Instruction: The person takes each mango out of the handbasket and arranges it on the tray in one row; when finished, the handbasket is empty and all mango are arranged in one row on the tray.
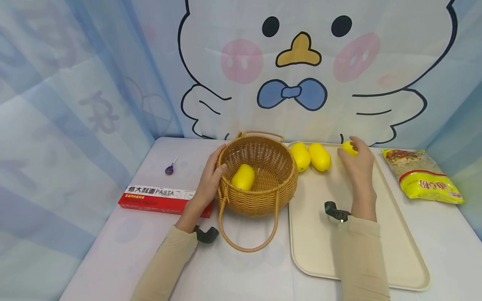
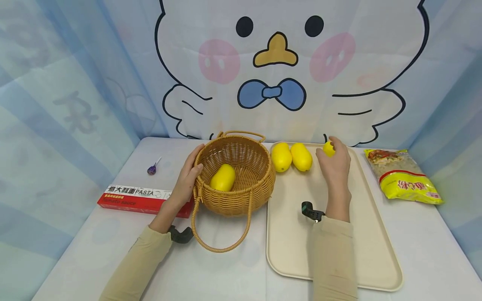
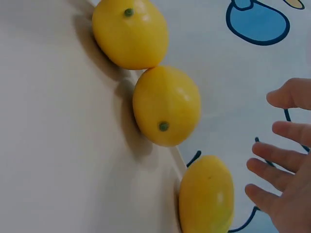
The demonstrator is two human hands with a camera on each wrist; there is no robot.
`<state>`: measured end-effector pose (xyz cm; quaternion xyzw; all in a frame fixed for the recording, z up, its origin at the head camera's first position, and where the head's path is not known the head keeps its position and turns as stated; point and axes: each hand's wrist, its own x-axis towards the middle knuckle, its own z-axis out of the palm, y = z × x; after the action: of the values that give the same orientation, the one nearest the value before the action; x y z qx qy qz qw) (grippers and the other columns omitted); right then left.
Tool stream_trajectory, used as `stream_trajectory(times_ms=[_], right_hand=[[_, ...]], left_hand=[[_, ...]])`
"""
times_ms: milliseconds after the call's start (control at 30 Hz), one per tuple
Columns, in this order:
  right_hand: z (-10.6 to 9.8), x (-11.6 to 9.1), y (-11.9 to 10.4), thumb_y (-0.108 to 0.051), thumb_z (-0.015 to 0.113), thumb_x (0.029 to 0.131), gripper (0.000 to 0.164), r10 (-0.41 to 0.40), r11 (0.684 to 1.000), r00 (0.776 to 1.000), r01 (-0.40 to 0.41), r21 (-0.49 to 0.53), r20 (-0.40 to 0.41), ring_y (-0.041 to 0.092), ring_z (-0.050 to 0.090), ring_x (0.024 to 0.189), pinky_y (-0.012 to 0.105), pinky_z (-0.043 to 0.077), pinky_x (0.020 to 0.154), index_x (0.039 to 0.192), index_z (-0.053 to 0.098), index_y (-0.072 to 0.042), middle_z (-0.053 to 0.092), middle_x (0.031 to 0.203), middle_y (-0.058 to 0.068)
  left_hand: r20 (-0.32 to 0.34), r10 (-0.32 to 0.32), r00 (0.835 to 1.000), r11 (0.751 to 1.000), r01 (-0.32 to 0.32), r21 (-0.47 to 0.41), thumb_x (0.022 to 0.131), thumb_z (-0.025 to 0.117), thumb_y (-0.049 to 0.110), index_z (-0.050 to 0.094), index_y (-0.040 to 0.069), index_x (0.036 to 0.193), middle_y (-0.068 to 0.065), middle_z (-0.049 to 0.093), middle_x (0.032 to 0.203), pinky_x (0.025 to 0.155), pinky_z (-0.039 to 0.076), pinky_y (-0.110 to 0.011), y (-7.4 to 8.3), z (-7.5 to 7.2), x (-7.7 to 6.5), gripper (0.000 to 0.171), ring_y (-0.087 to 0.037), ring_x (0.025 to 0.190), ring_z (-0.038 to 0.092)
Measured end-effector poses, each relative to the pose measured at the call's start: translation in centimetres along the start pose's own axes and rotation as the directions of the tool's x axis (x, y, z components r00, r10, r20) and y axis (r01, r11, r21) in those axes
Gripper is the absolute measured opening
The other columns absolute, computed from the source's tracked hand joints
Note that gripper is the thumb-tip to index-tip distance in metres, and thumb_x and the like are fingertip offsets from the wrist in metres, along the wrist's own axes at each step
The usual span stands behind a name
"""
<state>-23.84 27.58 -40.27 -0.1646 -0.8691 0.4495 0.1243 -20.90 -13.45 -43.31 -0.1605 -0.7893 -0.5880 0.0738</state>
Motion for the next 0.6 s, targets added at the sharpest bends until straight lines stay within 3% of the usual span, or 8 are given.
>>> stream_trajectory(times_ms=[233, 433, 600], right_hand=[[1.0, -1.5, -3.1, -0.037, 0.053, 0.098, 0.062, -0.147, 0.989, 0.989, 0.147, 0.001, 0.023, 0.031, 0.035, 0.146, 0.056, 0.029, 0.120, 0.155, 0.034, -0.024, 0.041, 0.157, 0.009], [2.1, -2.7, -5.6, -0.031, 0.060, 0.095, 0.061, -0.307, 0.952, 0.951, 0.305, 0.035, 0.044, 0.031, 0.043, 0.139, 0.053, 0.033, 0.117, 0.152, 0.041, -0.021, 0.048, 0.151, 0.010], [2.7, -3.8, -7.3, -0.031, 0.062, 0.094, 0.061, -0.391, 0.920, 0.916, 0.390, 0.031, 0.090, 0.032, 0.045, 0.137, 0.055, 0.034, 0.116, 0.151, 0.042, -0.020, 0.050, 0.149, 0.012]], left_hand=[[0.002, 0.009, 1.000, 1.000, -0.009, 0.000, 0.102, 0.040, 0.025, 0.027, 0.037, 0.155, 0.007, 0.029, 0.161, 0.123, 0.027, -0.047, 0.1, 0.0, -0.1, 0.056, -0.017, 0.147, 0.032], [0.008, -0.006, 1.000, 1.000, 0.006, -0.005, 0.102, 0.040, 0.024, 0.027, 0.038, 0.155, 0.008, 0.029, 0.161, 0.121, 0.030, -0.047, 0.0, 0.0, 0.0, 0.056, -0.017, 0.146, 0.033], [0.020, -0.014, 1.000, 1.000, 0.014, -0.008, 0.103, 0.039, 0.021, 0.025, 0.033, 0.157, 0.003, 0.027, 0.163, 0.122, 0.029, -0.047, -0.1, -0.1, 0.1, 0.057, -0.020, 0.148, 0.031]])
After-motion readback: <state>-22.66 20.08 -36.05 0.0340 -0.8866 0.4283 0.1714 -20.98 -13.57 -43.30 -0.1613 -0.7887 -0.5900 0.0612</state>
